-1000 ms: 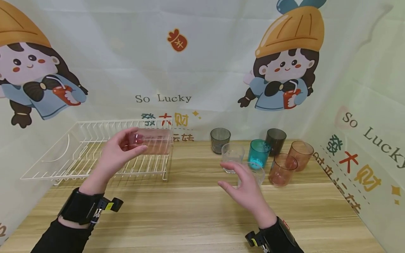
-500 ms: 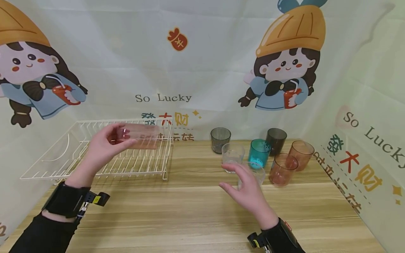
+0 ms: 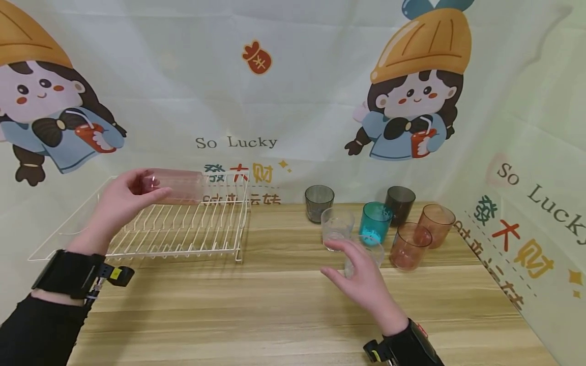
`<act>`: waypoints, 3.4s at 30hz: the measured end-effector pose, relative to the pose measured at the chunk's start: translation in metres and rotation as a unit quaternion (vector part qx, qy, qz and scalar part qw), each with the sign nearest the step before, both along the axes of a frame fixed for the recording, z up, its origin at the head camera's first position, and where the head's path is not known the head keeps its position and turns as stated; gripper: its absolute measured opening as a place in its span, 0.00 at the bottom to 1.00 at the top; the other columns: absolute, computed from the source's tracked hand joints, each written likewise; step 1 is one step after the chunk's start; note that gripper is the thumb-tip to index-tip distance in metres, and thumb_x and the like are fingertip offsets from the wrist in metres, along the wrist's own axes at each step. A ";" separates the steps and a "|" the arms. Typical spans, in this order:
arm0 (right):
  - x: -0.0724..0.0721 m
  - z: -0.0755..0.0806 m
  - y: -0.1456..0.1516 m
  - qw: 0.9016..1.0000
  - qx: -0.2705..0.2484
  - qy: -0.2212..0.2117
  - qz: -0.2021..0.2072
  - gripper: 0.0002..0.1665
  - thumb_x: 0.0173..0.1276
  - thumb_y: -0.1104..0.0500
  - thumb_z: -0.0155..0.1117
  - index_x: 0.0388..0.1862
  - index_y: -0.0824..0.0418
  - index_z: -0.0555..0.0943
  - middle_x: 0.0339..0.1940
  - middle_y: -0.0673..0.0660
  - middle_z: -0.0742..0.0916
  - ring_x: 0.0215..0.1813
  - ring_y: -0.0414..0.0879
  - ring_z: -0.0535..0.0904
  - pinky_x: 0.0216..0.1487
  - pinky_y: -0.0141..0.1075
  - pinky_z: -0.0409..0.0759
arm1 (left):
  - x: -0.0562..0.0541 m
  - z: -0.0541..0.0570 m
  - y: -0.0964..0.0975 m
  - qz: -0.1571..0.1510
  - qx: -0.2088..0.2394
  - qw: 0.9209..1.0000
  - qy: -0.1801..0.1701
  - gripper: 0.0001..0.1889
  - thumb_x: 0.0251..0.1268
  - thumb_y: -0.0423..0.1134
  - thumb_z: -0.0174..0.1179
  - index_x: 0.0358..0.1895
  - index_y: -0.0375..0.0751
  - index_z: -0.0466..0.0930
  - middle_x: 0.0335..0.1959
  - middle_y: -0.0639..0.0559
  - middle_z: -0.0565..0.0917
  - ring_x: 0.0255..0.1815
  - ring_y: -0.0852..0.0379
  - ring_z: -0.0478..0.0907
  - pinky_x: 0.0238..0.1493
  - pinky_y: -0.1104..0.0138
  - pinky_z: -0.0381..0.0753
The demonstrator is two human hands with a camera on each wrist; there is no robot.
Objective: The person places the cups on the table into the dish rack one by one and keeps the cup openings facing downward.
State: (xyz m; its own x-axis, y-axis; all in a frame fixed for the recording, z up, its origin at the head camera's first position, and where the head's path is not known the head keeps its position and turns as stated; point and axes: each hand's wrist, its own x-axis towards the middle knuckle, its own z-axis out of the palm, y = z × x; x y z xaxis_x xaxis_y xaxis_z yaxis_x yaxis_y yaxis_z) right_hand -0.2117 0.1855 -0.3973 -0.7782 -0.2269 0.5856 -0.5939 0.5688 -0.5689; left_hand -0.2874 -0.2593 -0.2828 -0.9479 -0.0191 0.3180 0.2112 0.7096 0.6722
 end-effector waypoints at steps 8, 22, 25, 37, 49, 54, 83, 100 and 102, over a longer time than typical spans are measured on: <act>0.003 0.000 0.001 0.999 0.039 -0.002 -0.015 0.29 0.52 0.62 0.74 0.55 0.57 0.78 0.54 0.53 0.84 0.59 0.46 0.75 0.60 0.41 0.73 | -0.007 0.009 -0.021 0.029 -0.025 0.999 -0.024 0.39 0.55 0.64 0.60 0.58 0.35 0.66 0.45 0.43 0.71 0.44 0.50 0.66 0.36 0.71 0.70; 0.001 -0.002 0.003 0.992 0.114 0.061 -0.006 0.32 0.48 0.58 0.76 0.53 0.63 0.78 0.52 0.56 0.85 0.55 0.51 0.78 0.57 0.45 0.74 | -0.034 0.009 -0.048 0.070 -0.095 0.993 -0.022 0.38 0.53 0.66 0.60 0.51 0.33 0.68 0.40 0.41 0.71 0.40 0.47 0.67 0.34 0.62 0.66; 0.001 -0.002 0.002 0.989 0.131 0.067 -0.005 0.32 0.48 0.56 0.76 0.54 0.62 0.78 0.52 0.56 0.85 0.56 0.51 0.78 0.58 0.45 0.73 | -0.039 0.008 -0.051 0.079 -0.110 0.991 -0.021 0.35 0.53 0.66 0.60 0.43 0.33 0.67 0.35 0.42 0.68 0.36 0.47 0.66 0.30 0.62 0.63; 0.001 -0.001 0.006 0.981 0.172 0.083 -0.008 0.35 0.47 0.52 0.76 0.55 0.61 0.78 0.52 0.54 0.85 0.54 0.50 0.79 0.56 0.48 0.78 | -0.053 0.004 -0.069 0.123 -0.145 0.980 -0.055 0.47 0.53 0.67 0.59 0.57 0.22 0.62 0.50 0.28 0.69 0.47 0.33 0.68 0.41 0.46 0.73; 0.005 0.000 0.004 0.978 0.197 0.065 -0.020 0.34 0.48 0.51 0.76 0.55 0.61 0.78 0.52 0.55 0.85 0.54 0.52 0.80 0.56 0.49 0.78 | -0.064 -0.009 -0.090 0.190 -0.142 0.969 -0.071 0.51 0.48 0.72 0.58 0.56 0.22 0.65 0.50 0.26 0.72 0.48 0.31 0.70 0.39 0.44 0.74; 0.002 -0.001 -0.005 0.977 0.210 0.043 -0.022 0.35 0.50 0.50 0.75 0.56 0.60 0.77 0.52 0.55 0.85 0.54 0.51 0.80 0.57 0.49 0.78 | -0.067 -0.014 -0.096 0.218 -0.136 0.962 -0.096 0.47 0.50 0.69 0.58 0.56 0.25 0.67 0.50 0.28 0.73 0.47 0.32 0.70 0.37 0.47 0.76; -0.016 -0.006 -0.036 0.961 0.276 -0.032 0.010 0.44 0.49 0.41 0.74 0.63 0.58 0.73 0.61 0.56 0.81 0.63 0.52 0.75 0.67 0.51 0.71 | -0.093 -0.026 -0.094 0.210 -0.176 0.941 -0.199 0.30 0.60 0.56 0.54 0.54 0.32 0.74 0.54 0.28 0.74 0.46 0.32 0.67 0.36 0.49 0.75; -0.014 -0.009 -0.037 0.962 0.273 -0.025 0.013 0.43 0.49 0.41 0.74 0.62 0.58 0.74 0.61 0.55 0.81 0.63 0.52 0.75 0.67 0.51 0.71 | -0.096 -0.029 -0.090 0.184 -0.202 0.941 -0.198 0.30 0.58 0.54 0.58 0.54 0.30 0.72 0.55 0.26 0.72 0.49 0.30 0.66 0.46 0.43 0.75; -0.014 -0.010 -0.036 0.962 0.273 -0.024 0.014 0.43 0.49 0.41 0.74 0.62 0.58 0.74 0.61 0.55 0.81 0.64 0.52 0.75 0.67 0.51 0.70 | -0.096 -0.029 -0.088 0.187 -0.197 0.941 -0.203 0.31 0.58 0.53 0.57 0.54 0.28 0.72 0.54 0.26 0.71 0.48 0.30 0.66 0.46 0.44 0.75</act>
